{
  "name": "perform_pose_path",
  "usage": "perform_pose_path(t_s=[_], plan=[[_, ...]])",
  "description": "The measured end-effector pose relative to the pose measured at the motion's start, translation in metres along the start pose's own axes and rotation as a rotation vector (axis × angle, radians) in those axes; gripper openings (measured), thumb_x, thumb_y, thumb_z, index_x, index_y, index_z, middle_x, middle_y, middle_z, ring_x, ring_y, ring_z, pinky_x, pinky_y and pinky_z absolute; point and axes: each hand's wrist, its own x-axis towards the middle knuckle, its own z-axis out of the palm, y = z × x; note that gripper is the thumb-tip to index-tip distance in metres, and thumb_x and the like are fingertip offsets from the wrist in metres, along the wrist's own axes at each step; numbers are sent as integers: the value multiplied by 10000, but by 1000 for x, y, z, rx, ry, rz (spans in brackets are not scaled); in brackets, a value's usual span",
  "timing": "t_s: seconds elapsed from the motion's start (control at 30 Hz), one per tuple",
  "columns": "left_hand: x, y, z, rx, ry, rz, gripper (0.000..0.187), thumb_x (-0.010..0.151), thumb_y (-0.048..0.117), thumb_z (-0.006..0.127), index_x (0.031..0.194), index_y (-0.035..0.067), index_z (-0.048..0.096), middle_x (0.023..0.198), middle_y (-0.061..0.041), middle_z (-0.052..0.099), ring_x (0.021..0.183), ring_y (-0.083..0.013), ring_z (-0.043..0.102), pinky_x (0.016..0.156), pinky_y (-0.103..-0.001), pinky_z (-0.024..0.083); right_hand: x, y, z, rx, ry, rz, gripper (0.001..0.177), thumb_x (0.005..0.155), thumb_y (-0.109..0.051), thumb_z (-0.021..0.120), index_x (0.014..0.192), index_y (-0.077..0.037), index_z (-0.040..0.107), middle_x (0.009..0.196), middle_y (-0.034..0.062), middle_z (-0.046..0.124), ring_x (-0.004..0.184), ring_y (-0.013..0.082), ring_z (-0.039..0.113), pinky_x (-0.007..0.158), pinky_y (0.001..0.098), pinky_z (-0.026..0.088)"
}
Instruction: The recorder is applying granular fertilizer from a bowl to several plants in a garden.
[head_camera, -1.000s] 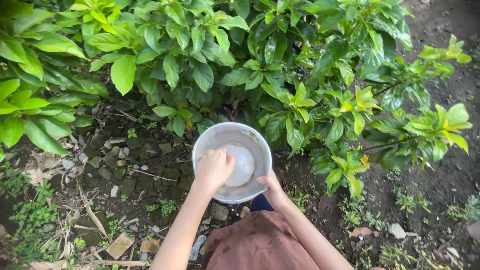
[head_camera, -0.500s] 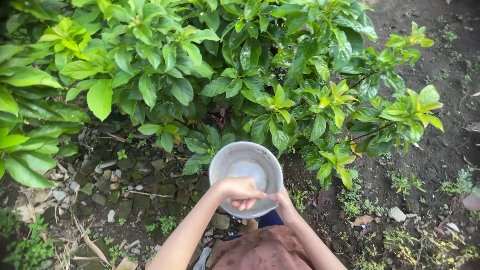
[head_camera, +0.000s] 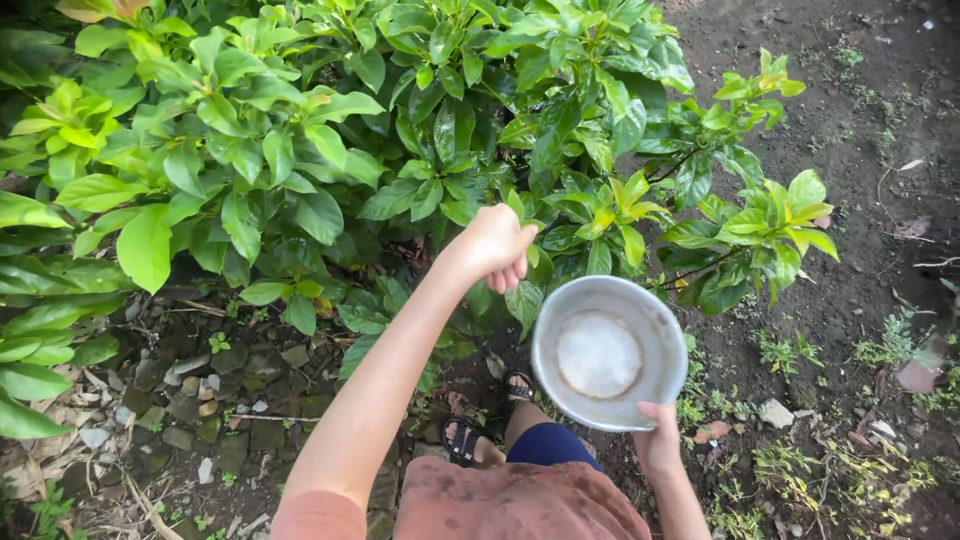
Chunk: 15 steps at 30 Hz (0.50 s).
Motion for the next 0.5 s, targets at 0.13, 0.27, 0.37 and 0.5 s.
perform_pose_path(t_s=[0.13, 0.27, 0.37, 0.5], plan=[[9, 16, 5, -76, 103, 108, 577, 1049, 291, 467, 675, -84, 698, 605, -160, 721, 434, -215, 689, 423, -347, 602, 14, -16, -34, 89, 112, 57, 862, 758, -274, 566, 1531, 7, 308, 1419, 211, 494, 1224, 325, 576, 1024, 483, 497], [13, 35, 1, -111, 199, 180, 614, 1061, 311, 435, 671, -79, 705, 605, -163, 723, 441, -211, 693, 461, -331, 619, 17, -60, -18, 153, 120, -100, 879, 790, -270, 534, 1575, 1, 245, 1437, 218, 459, 1272, 340, 546, 1047, 498, 514], [34, 31, -1, -117, 266, 197, 606, 1063, 341, 426, 698, -55, 704, 625, -154, 732, 500, -214, 722, 553, -340, 639, 18, -95, 6, 190, 83, -134, 868, 812, -281, 519, 1583, 1, 235, 1460, 237, 461, 1293, 373, 549, 1025, 556, 523], [53, 17, -4, 17, 451, 296, 648, 1043, 433, 440, 727, -54, 727, 661, -157, 745, 635, -279, 768, 745, -409, 627, 30, -120, 20, 244, -10, -178, 880, 822, -278, 526, 1607, -12, 232, 1539, 203, 421, 1315, 396, 529, 983, 660, 509]])
